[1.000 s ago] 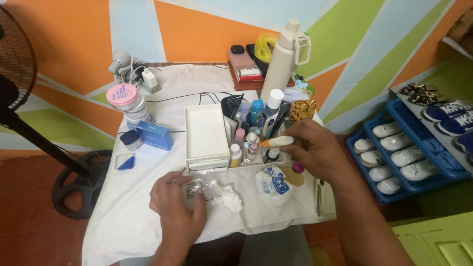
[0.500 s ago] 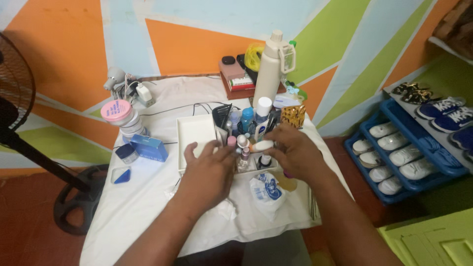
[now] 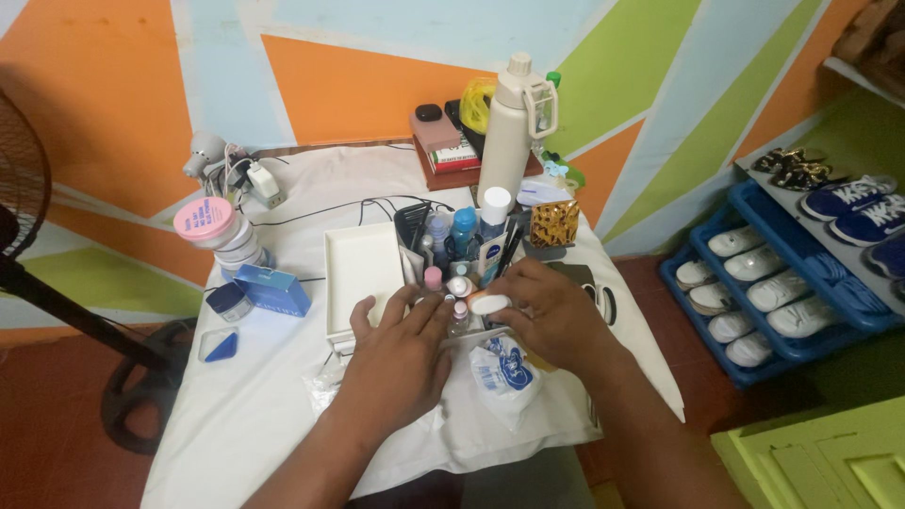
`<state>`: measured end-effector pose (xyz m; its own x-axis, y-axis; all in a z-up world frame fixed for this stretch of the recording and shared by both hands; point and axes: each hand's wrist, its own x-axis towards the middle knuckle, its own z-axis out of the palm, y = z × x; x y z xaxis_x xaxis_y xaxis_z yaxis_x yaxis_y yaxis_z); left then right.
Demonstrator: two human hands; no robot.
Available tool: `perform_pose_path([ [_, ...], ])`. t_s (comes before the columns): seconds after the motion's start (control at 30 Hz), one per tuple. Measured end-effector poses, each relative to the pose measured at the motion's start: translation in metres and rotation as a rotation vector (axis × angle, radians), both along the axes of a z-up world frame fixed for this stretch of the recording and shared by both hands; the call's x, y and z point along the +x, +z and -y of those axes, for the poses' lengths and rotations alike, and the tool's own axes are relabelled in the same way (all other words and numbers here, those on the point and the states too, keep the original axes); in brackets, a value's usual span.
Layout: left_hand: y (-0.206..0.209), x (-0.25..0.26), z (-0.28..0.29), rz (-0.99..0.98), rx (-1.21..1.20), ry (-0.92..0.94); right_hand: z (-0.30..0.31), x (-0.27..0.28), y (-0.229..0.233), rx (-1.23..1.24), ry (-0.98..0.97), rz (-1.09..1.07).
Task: The person organizes a white plastic organizer on a table covered with a white cloth. They open a drawer, place items inside, and wipe the tops of several small bottles with a tissue. They also handle a pair of scissors and a small plastic bag.
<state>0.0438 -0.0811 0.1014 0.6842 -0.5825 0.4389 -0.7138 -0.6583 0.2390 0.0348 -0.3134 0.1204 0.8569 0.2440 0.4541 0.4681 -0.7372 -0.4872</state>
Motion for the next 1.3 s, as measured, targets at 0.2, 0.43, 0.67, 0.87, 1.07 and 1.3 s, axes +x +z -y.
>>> perform_pose_path([
  [0.2, 0.0, -0.001, -0.001, -0.004, 0.0, -0.004, -0.003, 0.002, -0.002, -0.029, -0.003, -0.07],
  [0.43, 0.002, 0.003, 0.004, 0.004, 0.012, 0.016, -0.003, 0.012, -0.004, 0.155, -0.025, -0.077],
  [0.67, 0.004, 0.009, 0.013, 0.067, 0.001, 0.059, 0.003, 0.027, -0.008, 0.121, -0.022, -0.156],
  [0.87, 0.005, 0.013, 0.017, 0.042, -0.016, 0.037, -0.002, 0.039, -0.006, 0.001, -0.123, -0.19],
  [1.07, 0.008, 0.017, 0.009, -0.001, -0.081, 0.025, -0.01, 0.037, -0.003, 0.045, -0.127, -0.214],
  [1.3, 0.012, 0.02, -0.008, 0.034, -0.178, 0.048, -0.013, 0.035, 0.0, 0.044, -0.131, -0.271],
])
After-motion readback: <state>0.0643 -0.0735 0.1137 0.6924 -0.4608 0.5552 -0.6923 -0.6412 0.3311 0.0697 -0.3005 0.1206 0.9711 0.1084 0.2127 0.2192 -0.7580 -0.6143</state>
